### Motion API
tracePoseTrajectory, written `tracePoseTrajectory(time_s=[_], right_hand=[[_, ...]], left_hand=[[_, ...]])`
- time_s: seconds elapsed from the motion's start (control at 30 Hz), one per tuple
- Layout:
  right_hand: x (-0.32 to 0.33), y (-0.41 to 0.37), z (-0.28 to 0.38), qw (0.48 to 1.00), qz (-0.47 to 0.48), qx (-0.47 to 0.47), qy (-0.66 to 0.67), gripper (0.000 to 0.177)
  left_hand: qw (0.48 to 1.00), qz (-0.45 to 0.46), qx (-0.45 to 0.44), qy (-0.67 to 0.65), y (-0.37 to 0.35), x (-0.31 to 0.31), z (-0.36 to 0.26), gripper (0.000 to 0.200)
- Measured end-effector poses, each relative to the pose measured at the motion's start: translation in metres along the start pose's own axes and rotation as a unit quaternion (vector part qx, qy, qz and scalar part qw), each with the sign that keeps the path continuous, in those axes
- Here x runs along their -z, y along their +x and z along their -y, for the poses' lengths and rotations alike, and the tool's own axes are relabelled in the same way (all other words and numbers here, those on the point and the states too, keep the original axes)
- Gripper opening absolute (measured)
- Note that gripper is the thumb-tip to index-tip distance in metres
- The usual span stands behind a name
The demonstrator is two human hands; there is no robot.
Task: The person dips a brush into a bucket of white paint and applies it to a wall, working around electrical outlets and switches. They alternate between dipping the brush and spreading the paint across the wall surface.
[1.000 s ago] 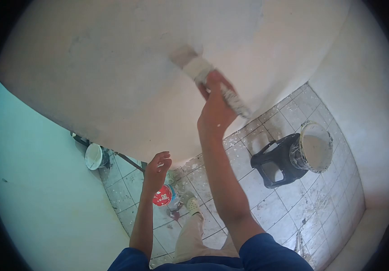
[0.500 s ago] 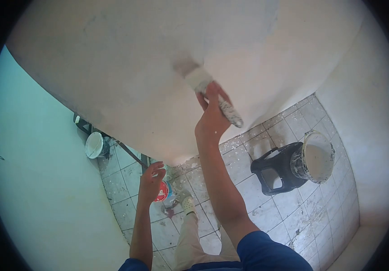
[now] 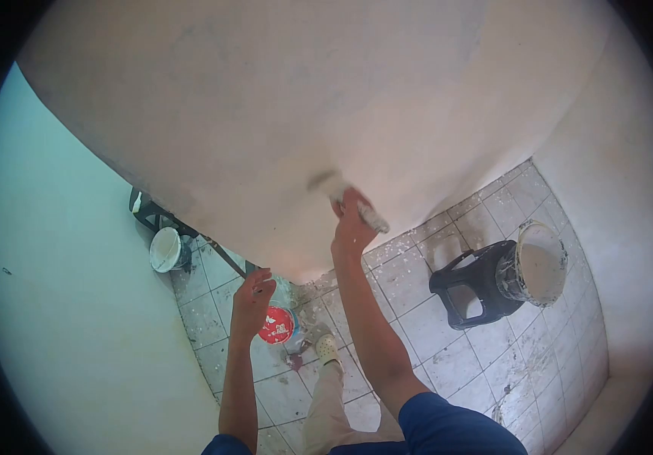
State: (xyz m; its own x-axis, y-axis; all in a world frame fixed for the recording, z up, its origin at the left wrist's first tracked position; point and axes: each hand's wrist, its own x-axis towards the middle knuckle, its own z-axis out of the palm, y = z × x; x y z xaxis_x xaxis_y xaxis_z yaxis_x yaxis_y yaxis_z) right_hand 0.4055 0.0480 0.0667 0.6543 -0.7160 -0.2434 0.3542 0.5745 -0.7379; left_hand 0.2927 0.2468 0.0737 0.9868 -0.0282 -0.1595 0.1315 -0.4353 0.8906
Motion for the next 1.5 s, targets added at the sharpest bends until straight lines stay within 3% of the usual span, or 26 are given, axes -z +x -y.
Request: tracePoseTrajectory(time_s=[0.17, 0.23, 0.27, 0.37, 0.4, 0.5, 0.53, 0.63, 0.77, 0.87, 0.93, 0.97, 1.03, 1.1, 1.23, 1.37, 1.43, 1.5], right_hand=[[-0.074, -0.066, 0.109, 0.987, 0.078, 0.109, 0.091, 0.017], [-0.056, -0.057, 0.055, 0.995, 0.033, 0.075, 0.053, 0.021], [-0.038, -0.049, 0.015, 0.998, -0.004, 0.058, -0.033, 0.032], [0.069, -0.014, -0.112, 0.995, -0.052, -0.040, -0.075, 0.028], [0.103, -0.003, -0.135, 0.988, -0.079, -0.086, -0.099, 0.027], [0.131, 0.012, -0.143, 0.991, -0.037, -0.074, -0.103, 0.027], [0.101, 0.004, -0.124, 0.996, -0.047, -0.052, -0.063, 0.028], [-0.016, -0.049, -0.012, 0.999, 0.040, -0.018, -0.006, 0.024], [-0.065, -0.115, 0.076, 0.990, 0.112, 0.042, 0.073, 0.020], [-0.051, -0.109, 0.000, 0.999, 0.041, 0.005, 0.003, 0.022], [0.008, -0.088, -0.095, 0.999, 0.009, 0.001, -0.049, 0.026], [0.042, -0.082, -0.133, 0.997, -0.021, -0.044, -0.068, 0.025], [0.077, -0.082, -0.151, 0.988, -0.045, -0.108, -0.103, 0.026], [0.081, -0.080, -0.146, 0.981, -0.029, -0.142, -0.132, 0.028], [-0.042, -0.123, -0.022, 0.997, 0.061, -0.042, -0.005, 0.024], [-0.079, -0.157, 0.040, 0.992, 0.111, 0.035, 0.054, 0.021], [-0.059, -0.138, -0.024, 0.998, 0.056, -0.014, 0.010, 0.021], [0.003, -0.111, -0.106, 0.998, 0.003, -0.048, -0.037, 0.023]], left_hand=[[1.000, 0.002, -0.022, -0.015, 0.013, 0.004, -0.009, 0.037], [0.999, 0.005, -0.023, -0.028, 0.015, 0.002, -0.004, 0.037], [0.999, 0.005, -0.023, -0.035, 0.015, 0.002, -0.001, 0.038], [1.000, -0.003, -0.006, -0.025, 0.010, 0.003, 0.015, 0.038], [1.000, -0.002, 0.002, -0.017, 0.004, 0.004, 0.018, 0.038], [1.000, -0.008, 0.009, 0.003, -0.001, 0.016, 0.020, 0.039], [1.000, -0.011, 0.014, 0.002, -0.003, 0.018, 0.023, 0.039], [1.000, -0.018, 0.003, -0.011, -0.004, 0.024, 0.019, 0.039], [0.999, -0.038, -0.007, -0.022, -0.001, 0.030, 0.013, 0.038], [0.998, -0.050, 0.004, -0.040, -0.004, 0.032, 0.022, 0.038], [0.998, -0.053, 0.012, -0.039, -0.006, 0.036, 0.029, 0.038], [0.998, -0.055, 0.018, -0.034, -0.010, 0.038, 0.034, 0.038], [0.997, -0.059, 0.025, -0.033, -0.022, 0.042, 0.048, 0.037], [0.997, -0.066, 0.020, -0.043, -0.026, 0.051, 0.060, 0.037], [0.996, -0.082, 0.028, -0.026, -0.032, 0.066, 0.041, 0.036], [0.995, -0.091, 0.020, -0.047, -0.029, 0.068, 0.029, 0.036], [0.994, -0.091, 0.019, -0.051, -0.030, 0.063, 0.033, 0.036], [0.995, -0.094, 0.009, -0.044, -0.030, 0.059, 0.040, 0.035]])
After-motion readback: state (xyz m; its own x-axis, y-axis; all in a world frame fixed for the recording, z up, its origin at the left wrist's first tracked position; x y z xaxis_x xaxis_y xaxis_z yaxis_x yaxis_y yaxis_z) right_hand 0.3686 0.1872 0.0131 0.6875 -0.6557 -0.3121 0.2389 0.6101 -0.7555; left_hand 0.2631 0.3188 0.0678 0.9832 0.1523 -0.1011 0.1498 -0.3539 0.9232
